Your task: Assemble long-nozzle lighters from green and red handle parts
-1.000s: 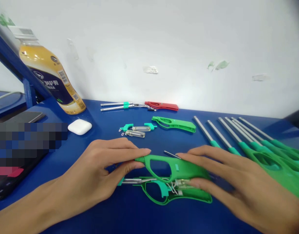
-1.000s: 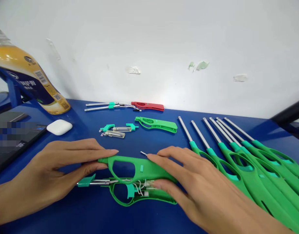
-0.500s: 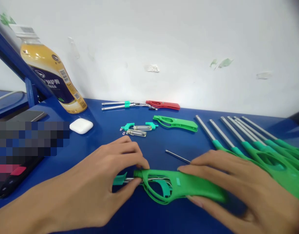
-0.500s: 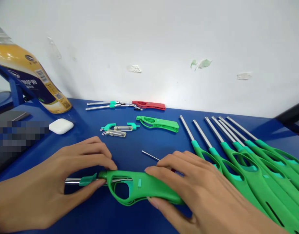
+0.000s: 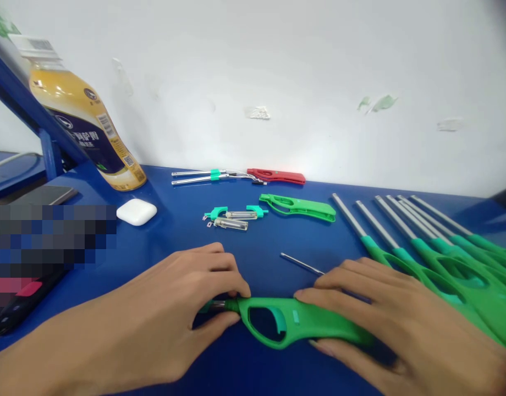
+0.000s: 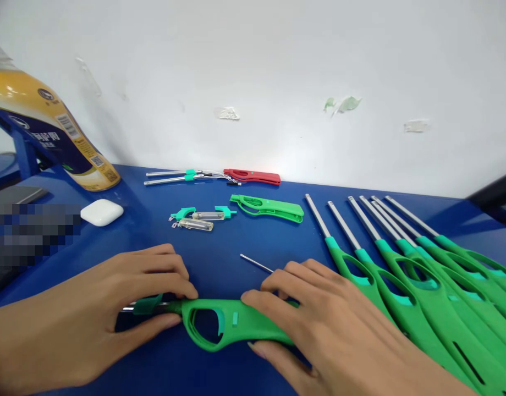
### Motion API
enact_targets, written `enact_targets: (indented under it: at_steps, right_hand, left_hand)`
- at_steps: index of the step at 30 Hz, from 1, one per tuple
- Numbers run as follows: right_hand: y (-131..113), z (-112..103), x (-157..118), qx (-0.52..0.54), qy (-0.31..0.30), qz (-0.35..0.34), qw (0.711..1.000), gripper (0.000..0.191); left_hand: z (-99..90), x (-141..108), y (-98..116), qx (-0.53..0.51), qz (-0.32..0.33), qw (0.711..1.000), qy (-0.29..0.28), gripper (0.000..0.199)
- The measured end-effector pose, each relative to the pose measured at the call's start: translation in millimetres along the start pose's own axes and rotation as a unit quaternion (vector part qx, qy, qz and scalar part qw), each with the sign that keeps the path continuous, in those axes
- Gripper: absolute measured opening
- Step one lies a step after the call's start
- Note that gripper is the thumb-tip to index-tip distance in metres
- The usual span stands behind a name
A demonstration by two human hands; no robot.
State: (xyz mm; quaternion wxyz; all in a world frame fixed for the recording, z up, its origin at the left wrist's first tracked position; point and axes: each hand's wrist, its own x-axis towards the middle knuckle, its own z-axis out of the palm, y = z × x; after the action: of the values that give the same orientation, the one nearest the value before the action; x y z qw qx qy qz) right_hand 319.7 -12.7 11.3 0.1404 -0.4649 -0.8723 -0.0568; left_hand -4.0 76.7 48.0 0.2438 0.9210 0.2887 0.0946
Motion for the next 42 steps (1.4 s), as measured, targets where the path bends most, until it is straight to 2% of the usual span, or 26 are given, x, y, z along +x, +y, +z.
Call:
enact_targets:
  at_steps: [4, 8, 13, 18, 21, 24, 27, 29, 34, 38, 42]
  right_hand:
    - [-1, -2, 3, -0.006, -0.014, -0.001, 1.0, 0.04]
    - [-3, -5, 8, 0.004, 0.001, 0.008, 1.0, 0.038]
    - [-4, -7, 6, 0.02, -0.001, 0.014, 1.0, 0.037]
    - [-2, -4, -1, 0.034, -0.052, 0.019, 0.998, 0.039]
    - [0, 0, -4, 0.046, -0.073, 0.028, 0.996, 0.041]
    - [0, 2, -4, 0.055, -0.067, 0.027, 0.996, 0.041]
    - [-1, 0, -3, 0.066, -0.07, 0.021, 0.995, 0.039]
    - [-2, -1, -1, 0.07, -0.071, 0.022, 0.995, 0.038]
    - [-6, -6, 11, 0.063, -0.047, -0.002, 0.997, 0.029]
    - [-9, -13, 20, 0.054, -0.034, -0.036, 0.997, 0.028]
    - [-9, -10, 15, 0.059, -0.018, -0.01, 0.998, 0.029]
  left_hand:
    - [0.3, 1, 0, 0.0, 0.002, 1.0, 0.002, 0.022]
    - [1.8, 3, 0, -0.006, 0.013, 1.0, 0.005, 0.021]
    - [8.3, 4, 1, 0.005, 0.013, 0.998, 0.056, 0.016]
    - [13.6, 4, 4, 0.013, 0.008, 0.997, 0.081, 0.02]
    - [12.7, 4, 3, 0.006, 0.003, 0.997, 0.079, 0.016]
    - [9.0, 4, 2, -0.027, 0.0, 0.998, 0.049, 0.011]
    - [6.9, 5, 2, -0.065, -0.01, 0.998, 0.018, 0.02]
    - [8.2, 6, 3, -0.068, -0.013, 0.997, 0.02, 0.022]
    - [16.6, 7, 6, -0.018, -0.01, 0.998, 0.053, 0.029]
    - [19.9, 8, 11, 0.048, -0.003, 0.997, 0.058, 0.034]
    - [17.7, 9, 16, 0.083, -0.017, 0.995, 0.053, 0.032]
